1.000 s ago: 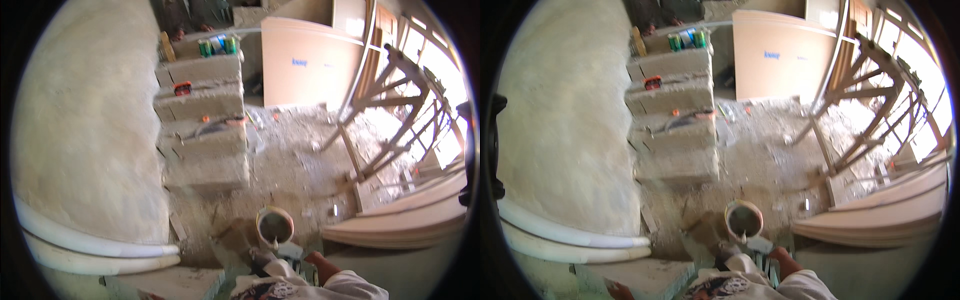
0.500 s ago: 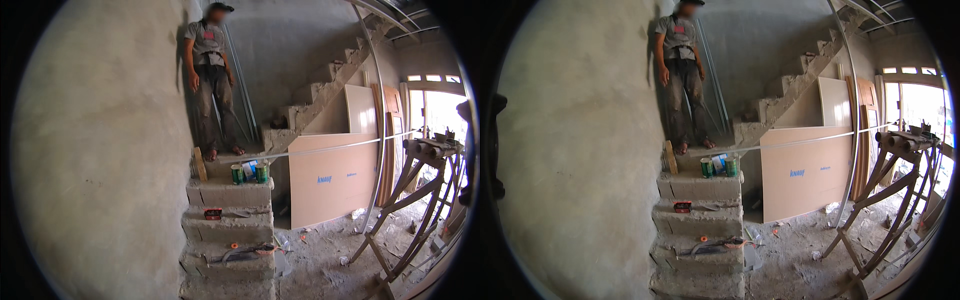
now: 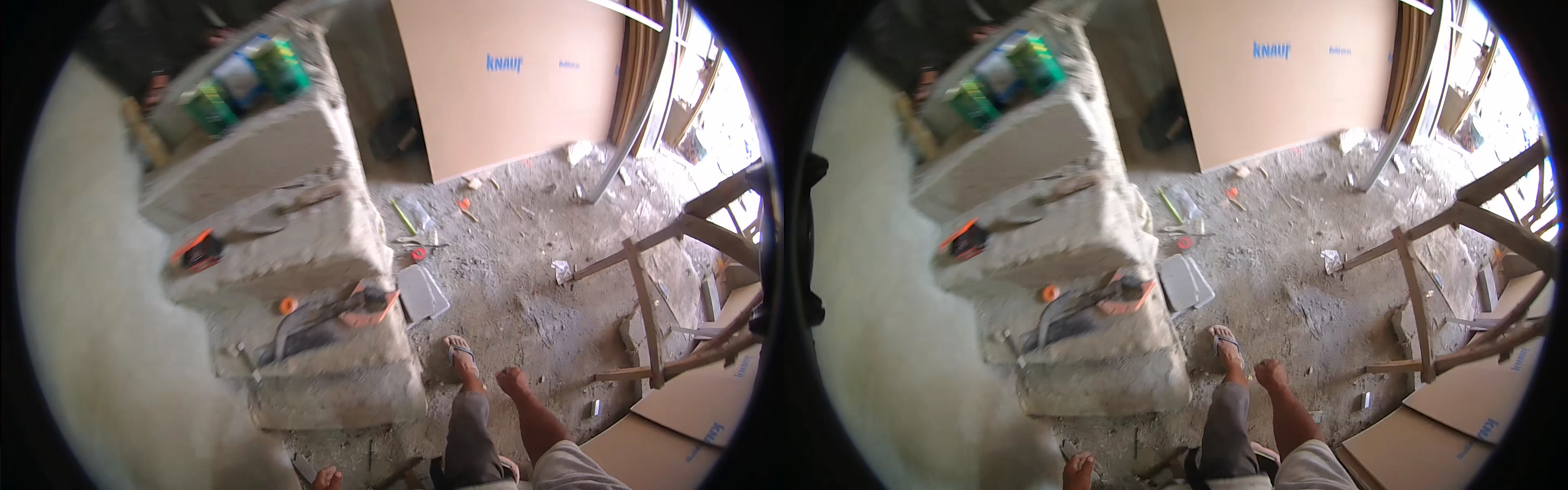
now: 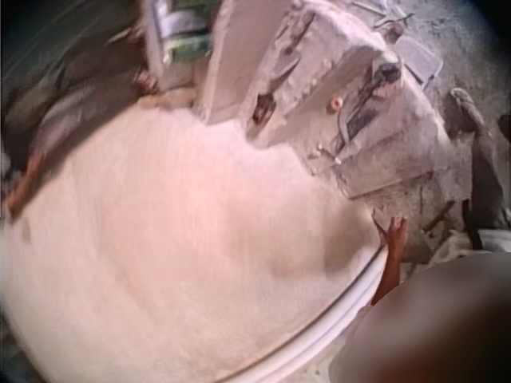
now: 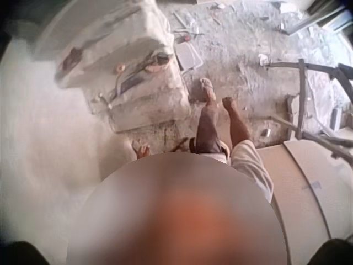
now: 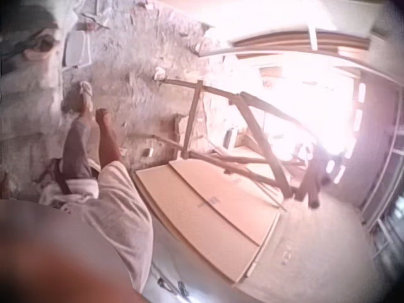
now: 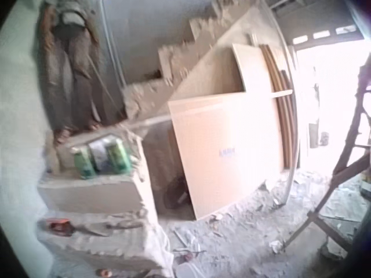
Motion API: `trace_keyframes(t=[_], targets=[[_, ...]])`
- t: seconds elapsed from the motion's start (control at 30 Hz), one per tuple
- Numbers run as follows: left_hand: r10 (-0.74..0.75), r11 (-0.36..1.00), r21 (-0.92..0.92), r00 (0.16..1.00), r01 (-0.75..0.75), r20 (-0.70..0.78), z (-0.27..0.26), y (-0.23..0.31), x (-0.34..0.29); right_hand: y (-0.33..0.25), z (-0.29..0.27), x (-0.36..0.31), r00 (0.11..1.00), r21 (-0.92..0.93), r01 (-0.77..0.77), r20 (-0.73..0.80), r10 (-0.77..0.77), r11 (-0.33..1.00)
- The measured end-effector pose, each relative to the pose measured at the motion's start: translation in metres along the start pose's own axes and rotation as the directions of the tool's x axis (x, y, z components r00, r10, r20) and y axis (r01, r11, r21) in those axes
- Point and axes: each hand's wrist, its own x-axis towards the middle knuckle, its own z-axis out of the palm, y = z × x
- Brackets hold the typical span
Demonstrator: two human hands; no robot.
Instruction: The person places rectangular wall tiles against a concrete wall, taps them into position with a hammer, and uses a trowel to apply mortar between the tile and wall. They also measure the wall with a tape measure and adjust tile placement multiple times.
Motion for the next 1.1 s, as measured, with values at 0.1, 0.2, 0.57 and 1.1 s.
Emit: trace_keyframes(t=[0.1, 0.2, 0.57, 1.1], targets=[[0.146, 0.959, 0.218, 0.974, -0.182, 0.171, 0.067, 0.078, 0.077, -0.033, 0.02, 0.14, 0.999, -0.019, -0.017, 0.034, 0.018, 1.0], [-0.042, 0.953, 0.298, 0.942, -0.063, 0.334, 0.128, 0.142, 0.134, -0.084, 0.051, 0.268, 0.995, -0.042, -0.033, 0.089, 0.037, 0.999], [-0.511, 0.85, 0.321, 0.8, 0.417, 0.315, 0.224, 0.211, 0.283, -0.292, 0.172, 0.569, 0.573, -0.457, 0.753, 0.104, -0.813, 0.473], [-0.357, 0.933, 0.137, 0.804, 0.333, 0.475, 0.205, 0.246, 0.152, -0.093, 0.012, 0.344, 0.656, 0.122, -0.01, 0.75, -0.086, 0.992]])
